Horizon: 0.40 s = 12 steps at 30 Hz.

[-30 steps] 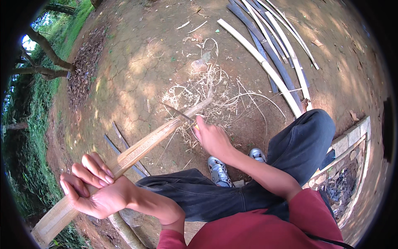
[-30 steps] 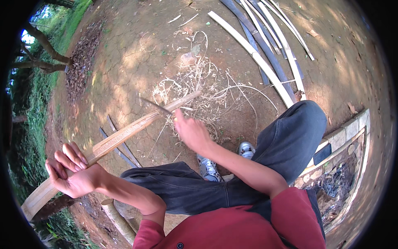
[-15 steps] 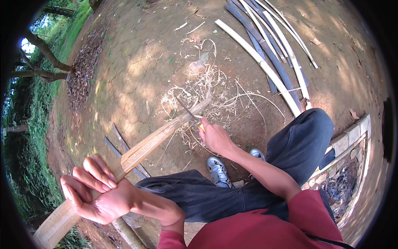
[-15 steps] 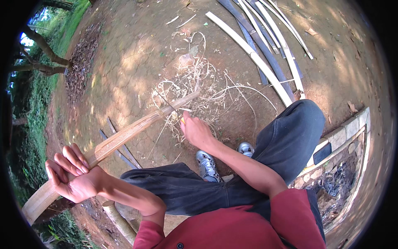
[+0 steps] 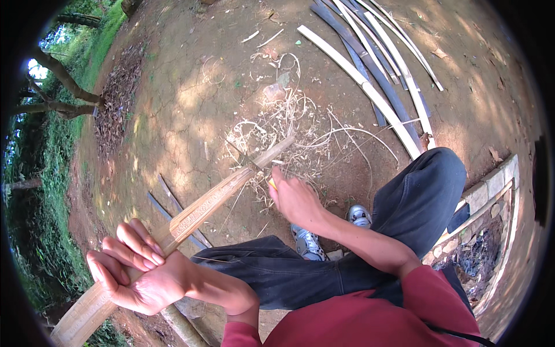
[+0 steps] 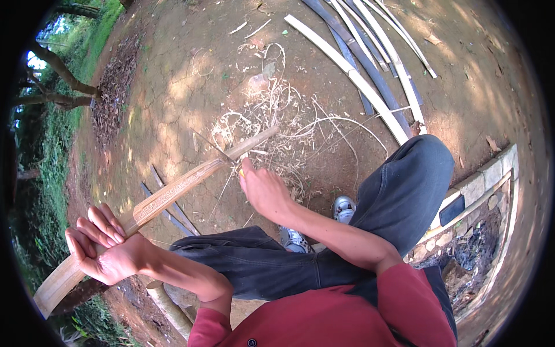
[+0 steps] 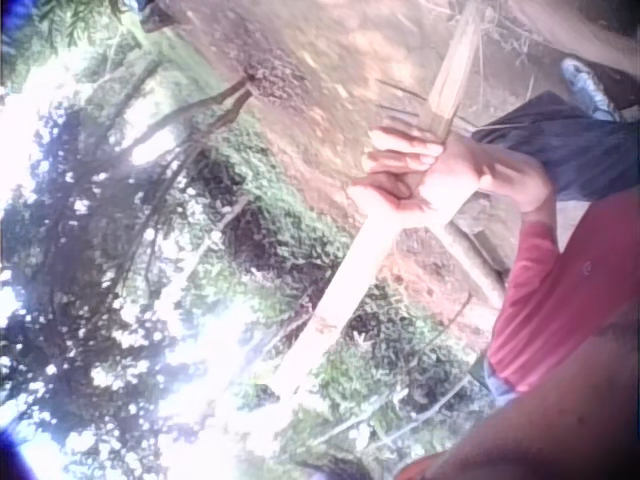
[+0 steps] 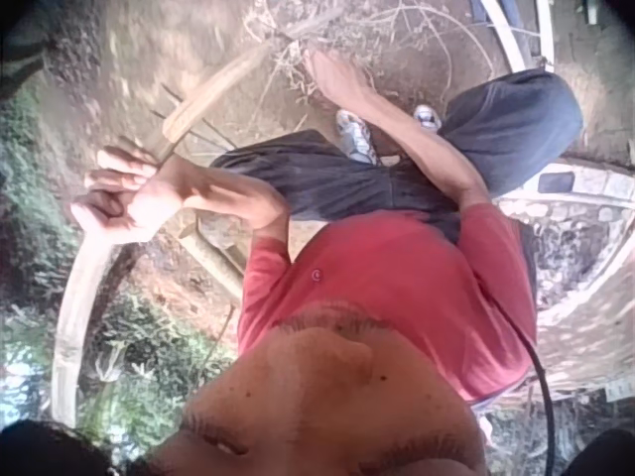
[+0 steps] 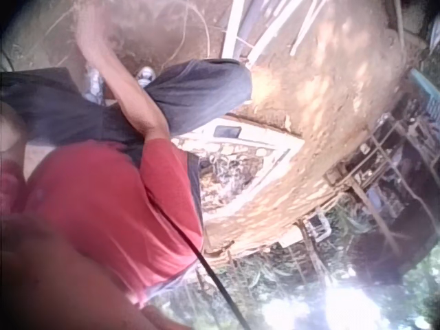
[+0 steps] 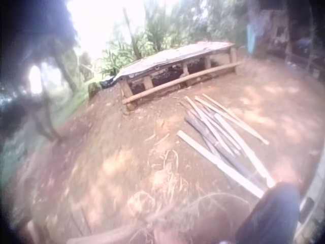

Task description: The person shaves a long strip of bamboo using a knife. They hold the bamboo with one hand and scrape the blade along its length to remove thin layers of wood, periodically rotating the piece to work on different sides.

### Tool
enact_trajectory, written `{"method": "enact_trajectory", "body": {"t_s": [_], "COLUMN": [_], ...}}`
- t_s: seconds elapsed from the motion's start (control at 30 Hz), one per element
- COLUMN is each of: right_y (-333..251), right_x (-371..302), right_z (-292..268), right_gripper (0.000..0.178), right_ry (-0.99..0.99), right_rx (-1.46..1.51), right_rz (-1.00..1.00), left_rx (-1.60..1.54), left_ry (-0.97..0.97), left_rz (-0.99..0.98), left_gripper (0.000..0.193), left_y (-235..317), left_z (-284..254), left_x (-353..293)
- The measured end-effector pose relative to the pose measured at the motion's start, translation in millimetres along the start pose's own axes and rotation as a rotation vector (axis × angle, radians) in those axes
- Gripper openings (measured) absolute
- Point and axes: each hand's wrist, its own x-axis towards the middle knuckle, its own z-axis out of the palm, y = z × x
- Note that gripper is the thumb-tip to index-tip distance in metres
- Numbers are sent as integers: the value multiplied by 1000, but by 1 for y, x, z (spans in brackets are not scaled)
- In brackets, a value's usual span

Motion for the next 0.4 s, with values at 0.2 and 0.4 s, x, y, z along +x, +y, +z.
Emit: {"method": "enact_trajectory", "body": {"t_s": [0.2,0.4], "right_y": [30,25], "right_x": [20,13], "right_z": [20,26], "right_gripper": [21,22], "right_ry": [55,-60], "right_rx": [-42,-74], "right_rz": [20,151], "left_rx": [95,44], "left_ry": [168,74], "left_rz": [32,23], "left_gripper": [35,36], "left_y": [-4,-3], "left_z": [-16,-14], "left_x": [6,3]}}
